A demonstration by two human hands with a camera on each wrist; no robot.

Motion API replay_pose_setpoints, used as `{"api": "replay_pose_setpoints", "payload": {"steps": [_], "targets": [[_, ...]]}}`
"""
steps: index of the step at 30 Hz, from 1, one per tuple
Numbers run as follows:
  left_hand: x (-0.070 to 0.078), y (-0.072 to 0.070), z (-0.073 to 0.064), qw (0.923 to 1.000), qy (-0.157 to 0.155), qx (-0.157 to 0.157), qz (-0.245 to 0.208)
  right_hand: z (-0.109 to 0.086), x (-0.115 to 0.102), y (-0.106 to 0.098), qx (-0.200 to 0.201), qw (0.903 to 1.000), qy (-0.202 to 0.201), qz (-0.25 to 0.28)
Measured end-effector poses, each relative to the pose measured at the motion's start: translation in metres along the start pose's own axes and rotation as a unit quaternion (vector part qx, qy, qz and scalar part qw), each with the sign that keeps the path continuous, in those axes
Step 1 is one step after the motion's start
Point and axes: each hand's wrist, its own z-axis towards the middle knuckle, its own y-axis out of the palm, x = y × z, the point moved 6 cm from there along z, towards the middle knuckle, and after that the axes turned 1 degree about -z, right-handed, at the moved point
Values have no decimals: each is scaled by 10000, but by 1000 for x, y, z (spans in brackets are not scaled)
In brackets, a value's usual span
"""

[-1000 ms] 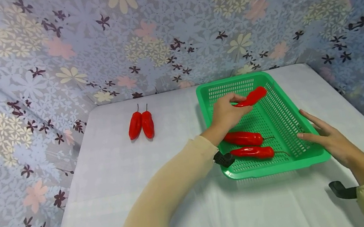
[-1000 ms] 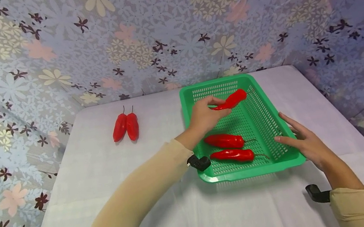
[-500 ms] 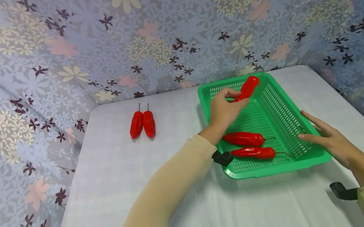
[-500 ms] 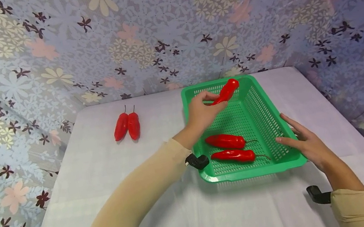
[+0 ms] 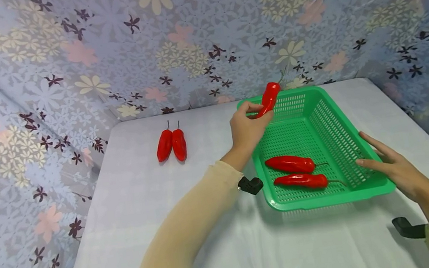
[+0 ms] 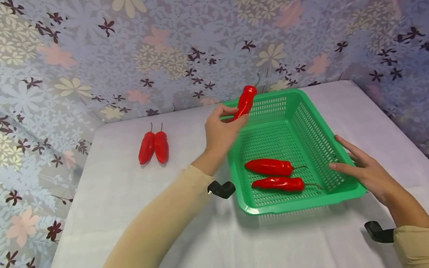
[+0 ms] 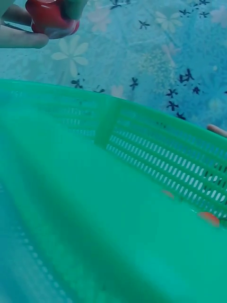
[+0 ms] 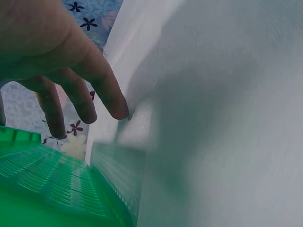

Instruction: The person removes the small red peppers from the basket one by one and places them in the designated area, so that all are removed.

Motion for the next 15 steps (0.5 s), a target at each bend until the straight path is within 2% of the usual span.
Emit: {"api": "replay_pose_setpoints", "payload": {"steps": [10,15], "targets": [[-12,-36,1,9976,-259,610,-200,1,0,1,2,10000,-25,76],[-23,-57,3,9951,-396,887,-190,1,-1,3,-10,9999,-49,127]]}}
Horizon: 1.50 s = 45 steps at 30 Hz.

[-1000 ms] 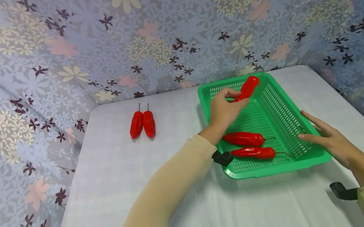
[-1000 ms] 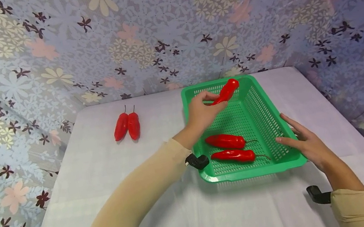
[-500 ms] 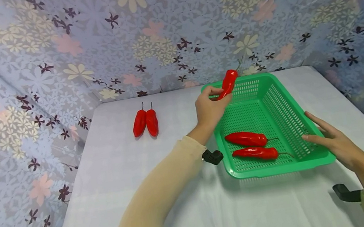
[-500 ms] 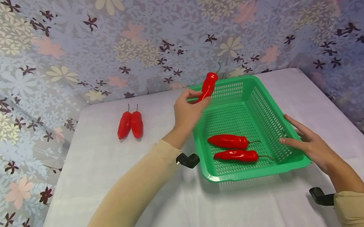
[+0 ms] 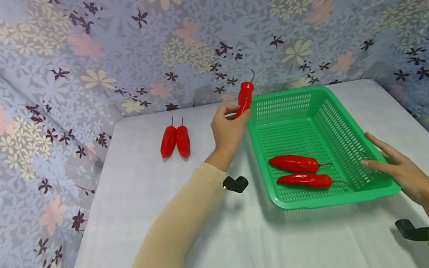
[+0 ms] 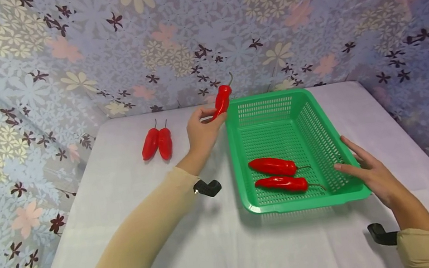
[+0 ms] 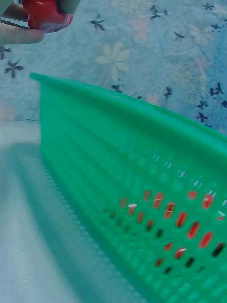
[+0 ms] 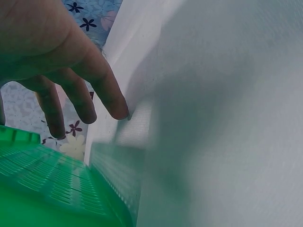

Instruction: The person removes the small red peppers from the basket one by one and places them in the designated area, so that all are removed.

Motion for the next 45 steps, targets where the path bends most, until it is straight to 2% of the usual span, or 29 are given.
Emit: {"api": "replay_pose_setpoints", "payload": {"steps": [8,14,20,23,27,32,35,40,45], "targets": [[-22,-33,14,9982,-110,541,222,0,1,0,-16,9999,-19,125],[-46,-61,15,9946,-455,856,369,1,1,3,-57,9998,24,211],[-71,-87,13,9859,-862,1278,649,3,1,3,-89,9999,109,81],[-79,-94,12,9854,-846,1322,662,3,1,3,-101,9999,101,17],[-87,-95,8,9872,-706,1209,769,2,2,3,-85,9999,64,4],[-95,-92,4,9846,-486,1152,1225,1,2,3,-63,9999,62,-55],[-97,-93,4,9773,-376,1215,1695,1,2,3,-79,10000,39,-21],[-97,-99,4,9569,-331,1388,2529,2,1,3,-70,10000,19,-44],[-99,-104,5,9441,-273,1411,2968,2,1,2,-35,10000,27,-46]]}}
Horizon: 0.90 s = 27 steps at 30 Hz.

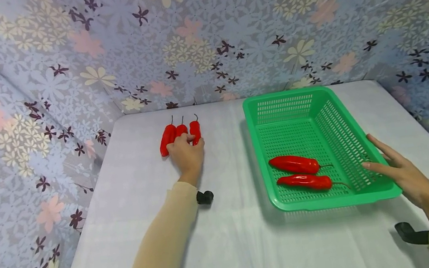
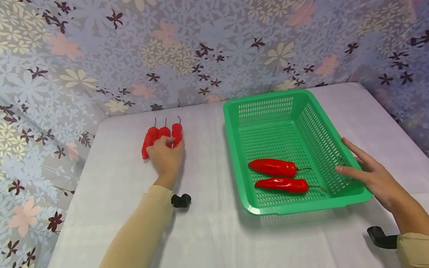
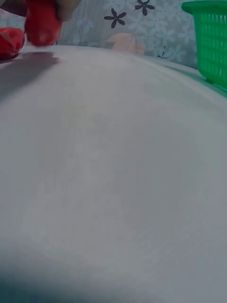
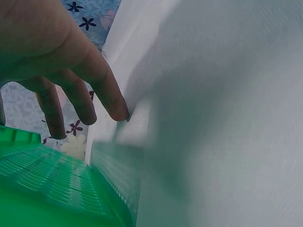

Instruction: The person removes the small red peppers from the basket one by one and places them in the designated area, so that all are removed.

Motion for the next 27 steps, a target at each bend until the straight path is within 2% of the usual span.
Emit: {"api": "replay_pose_setpoints", "payload": {"steps": [4,7,12,19,22,27], "targets": [[-5,1,0,9996,-155,-84,206,0,0,-1,-10,9999,-1,-143],[-6,1,0,9996,-146,-84,236,0,0,-2,-11,9999,0,-115],[-1,1,1,9999,114,-15,-95,-1,1,-3,27,9999,31,-121],[9,3,1,9971,102,-144,-744,-1,0,-2,-23,10000,-13,-79],[14,4,0,9956,228,-274,-871,0,0,-2,-28,9999,19,-127],[17,7,-1,9952,347,-443,-802,0,0,-1,-15,10000,66,-70]]}}
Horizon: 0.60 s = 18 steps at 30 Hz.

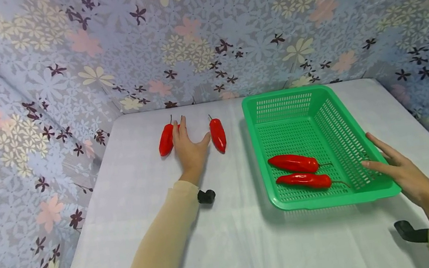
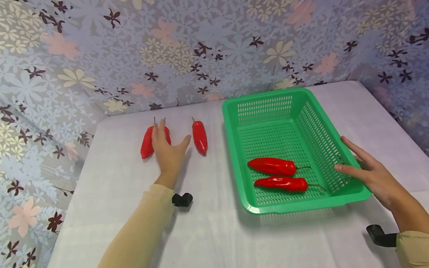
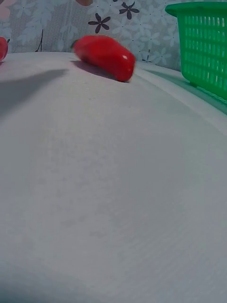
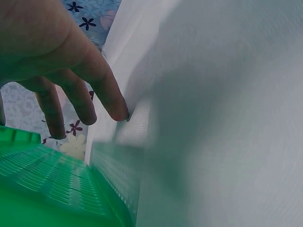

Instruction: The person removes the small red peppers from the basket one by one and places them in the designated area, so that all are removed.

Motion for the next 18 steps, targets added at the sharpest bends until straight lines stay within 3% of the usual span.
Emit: {"api": "replay_pose_setpoints", "payload": {"steps": [8,14,18], "targets": [[0,6,1,9998,205,-69,-36,0,0,-1,-5,10000,-26,24],[4,10,2,9993,163,-267,-194,1,1,-2,-25,10000,-77,44],[9,11,1,9983,348,-381,-287,2,2,-2,-10,10000,5,15]]}}
